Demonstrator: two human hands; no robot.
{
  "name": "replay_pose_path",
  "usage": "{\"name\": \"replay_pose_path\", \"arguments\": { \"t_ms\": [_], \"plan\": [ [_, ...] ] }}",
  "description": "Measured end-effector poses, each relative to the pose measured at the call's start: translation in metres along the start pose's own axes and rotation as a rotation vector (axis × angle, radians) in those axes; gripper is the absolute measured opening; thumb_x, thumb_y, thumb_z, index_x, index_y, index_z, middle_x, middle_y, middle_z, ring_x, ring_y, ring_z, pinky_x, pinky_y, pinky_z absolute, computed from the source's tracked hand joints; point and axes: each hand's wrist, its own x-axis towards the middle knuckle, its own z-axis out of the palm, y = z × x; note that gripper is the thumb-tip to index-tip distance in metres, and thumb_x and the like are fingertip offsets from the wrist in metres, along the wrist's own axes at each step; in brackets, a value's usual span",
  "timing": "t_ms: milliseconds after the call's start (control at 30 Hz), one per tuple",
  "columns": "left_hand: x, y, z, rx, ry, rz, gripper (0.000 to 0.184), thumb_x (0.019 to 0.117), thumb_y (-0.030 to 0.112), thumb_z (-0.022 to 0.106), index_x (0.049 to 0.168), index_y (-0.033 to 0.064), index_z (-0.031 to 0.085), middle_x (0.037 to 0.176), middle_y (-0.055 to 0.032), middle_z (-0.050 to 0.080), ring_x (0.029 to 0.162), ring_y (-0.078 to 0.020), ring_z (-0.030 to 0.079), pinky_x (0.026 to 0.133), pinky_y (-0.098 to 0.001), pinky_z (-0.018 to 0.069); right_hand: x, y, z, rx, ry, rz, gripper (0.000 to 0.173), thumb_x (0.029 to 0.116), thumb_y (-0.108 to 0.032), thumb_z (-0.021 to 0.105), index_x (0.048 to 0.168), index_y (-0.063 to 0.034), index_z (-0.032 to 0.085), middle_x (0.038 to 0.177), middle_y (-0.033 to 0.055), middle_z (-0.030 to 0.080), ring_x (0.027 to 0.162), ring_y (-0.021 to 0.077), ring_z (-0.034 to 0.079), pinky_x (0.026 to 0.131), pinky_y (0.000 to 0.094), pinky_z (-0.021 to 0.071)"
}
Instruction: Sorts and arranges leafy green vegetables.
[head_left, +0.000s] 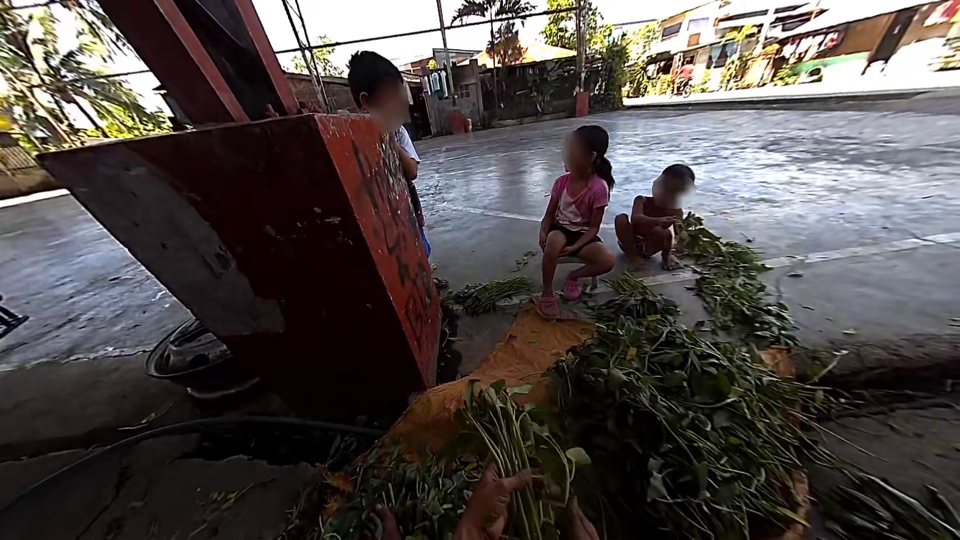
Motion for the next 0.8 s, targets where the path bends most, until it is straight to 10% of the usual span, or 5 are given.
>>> {"name": "replay_pose_path", "arguments": {
  "t_ms": [200, 400, 600, 700, 800],
  "plan": [
    [0.002, 0.001, 0.005, 0.083, 0.221, 0.081, 0.028, 0.0913, -0.014, 0.062, 0.117, -0.0045, 0.057, 0.088, -0.0109, 0.071, 0.073, -0.0183, 0.070, 0.069, -0.0321, 0.0608, -0.001, -0.002, -0.007, -0.303, 0.136, -0.286, 0.036, 0.1024, -0.010, 0.053, 0.131, 0.0104, 0.061, 0.115, 0.0267, 0.064, 0.097, 0.0262, 0.064, 0.090, 0.0397, 0.0532],
    [-0.012, -0.010, 0.018, 0.265, 0.179, 0.072, 0.054, 0.0849, -0.008, 0.074, 0.132, -0.0081, 0.048, 0.112, -0.0156, 0.067, 0.099, -0.0143, 0.068, 0.089, -0.0313, 0.0572, -0.009, -0.002, 0.009, -0.389, 0.081, -0.394, 0.032, 0.0949, -0.011, 0.067, 0.117, 0.0107, 0.061, 0.092, 0.0179, 0.070, 0.081, 0.0229, 0.070, 0.081, 0.0429, 0.0581],
    [-0.016, -0.010, 0.017, 0.414, 0.112, 0.087, 0.053, 0.0851, -0.008, 0.073, 0.132, -0.0096, 0.048, 0.111, -0.0141, 0.067, 0.098, -0.0110, 0.066, 0.090, -0.0286, 0.0558, 0.008, -0.029, 0.021, -0.315, 0.159, -0.356, 0.049, 0.0957, -0.022, 0.068, 0.130, 0.0107, 0.057, 0.114, 0.0253, 0.066, 0.096, 0.0300, 0.068, 0.088, 0.0461, 0.0564],
    [-0.010, -0.010, 0.012, 0.321, 0.140, 0.031, 0.049, 0.0843, -0.008, 0.074, 0.128, -0.0064, 0.052, 0.104, -0.0116, 0.070, 0.092, -0.0131, 0.070, 0.085, -0.0315, 0.0590, 0.011, -0.042, 0.033, -0.062, 0.218, -0.402, 0.034, 0.0875, -0.004, 0.072, 0.117, 0.0107, 0.063, 0.099, 0.0146, 0.071, 0.080, 0.0147, 0.069, 0.077, 0.0329, 0.0599],
    [-0.006, 0.010, 0.004, 0.232, 0.216, -0.060, 0.051, 0.0860, -0.010, 0.072, 0.130, -0.0054, 0.048, 0.105, -0.0155, 0.068, 0.089, -0.0188, 0.069, 0.080, -0.0350, 0.0590, -0.008, -0.042, 0.030, -0.002, 0.129, -0.406, 0.041, 0.0802, 0.009, 0.075, 0.117, 0.0157, 0.060, 0.103, 0.0147, 0.073, 0.096, 0.0091, 0.070, 0.093, 0.0278, 0.0584]
  ]
}}
